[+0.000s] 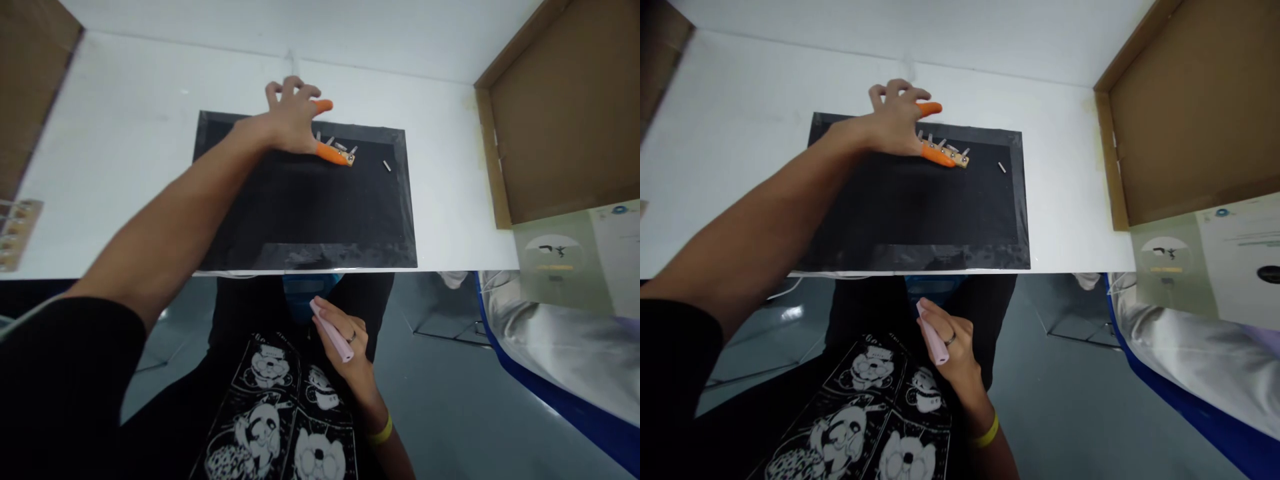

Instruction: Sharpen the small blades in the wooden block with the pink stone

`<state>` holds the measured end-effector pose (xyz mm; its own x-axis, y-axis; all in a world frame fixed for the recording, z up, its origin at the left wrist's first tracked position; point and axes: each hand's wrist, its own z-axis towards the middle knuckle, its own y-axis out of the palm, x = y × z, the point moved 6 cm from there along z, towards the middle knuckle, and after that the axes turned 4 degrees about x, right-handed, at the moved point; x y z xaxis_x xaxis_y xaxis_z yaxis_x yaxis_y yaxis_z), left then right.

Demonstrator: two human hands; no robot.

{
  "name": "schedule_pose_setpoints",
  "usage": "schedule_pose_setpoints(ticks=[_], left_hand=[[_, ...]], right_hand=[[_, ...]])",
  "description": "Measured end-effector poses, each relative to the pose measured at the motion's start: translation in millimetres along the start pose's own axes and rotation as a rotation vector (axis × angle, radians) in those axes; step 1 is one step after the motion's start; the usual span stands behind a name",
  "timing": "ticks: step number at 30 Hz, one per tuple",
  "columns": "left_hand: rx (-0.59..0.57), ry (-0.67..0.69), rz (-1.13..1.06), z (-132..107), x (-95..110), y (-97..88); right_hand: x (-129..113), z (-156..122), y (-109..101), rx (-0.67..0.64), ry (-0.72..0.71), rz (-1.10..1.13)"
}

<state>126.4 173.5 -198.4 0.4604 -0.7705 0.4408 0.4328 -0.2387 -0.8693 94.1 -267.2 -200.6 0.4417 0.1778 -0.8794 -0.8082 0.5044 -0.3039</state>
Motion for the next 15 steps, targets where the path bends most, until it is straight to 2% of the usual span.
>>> schedule_pose_setpoints(ticks=[3,5,9,15], left_hand=[[-0.050,-0.152,0.096,-29,-19,-19.0],[-0.103,-0.194,0.152,-49,-17,-26.6],[-0.139,-0.161,0.176,-69,11,-29.5],[-0.142,0.049,0.240,-49,60,-14.3]], right_hand=[[2,-1,1,-0.008,0.015,0.020],[3,-2,2,-0.022,0.020,0.025],[4,0,4,-0.043,-0.002,0.005],[7,6,11,-0.084,-0.023,0.013]])
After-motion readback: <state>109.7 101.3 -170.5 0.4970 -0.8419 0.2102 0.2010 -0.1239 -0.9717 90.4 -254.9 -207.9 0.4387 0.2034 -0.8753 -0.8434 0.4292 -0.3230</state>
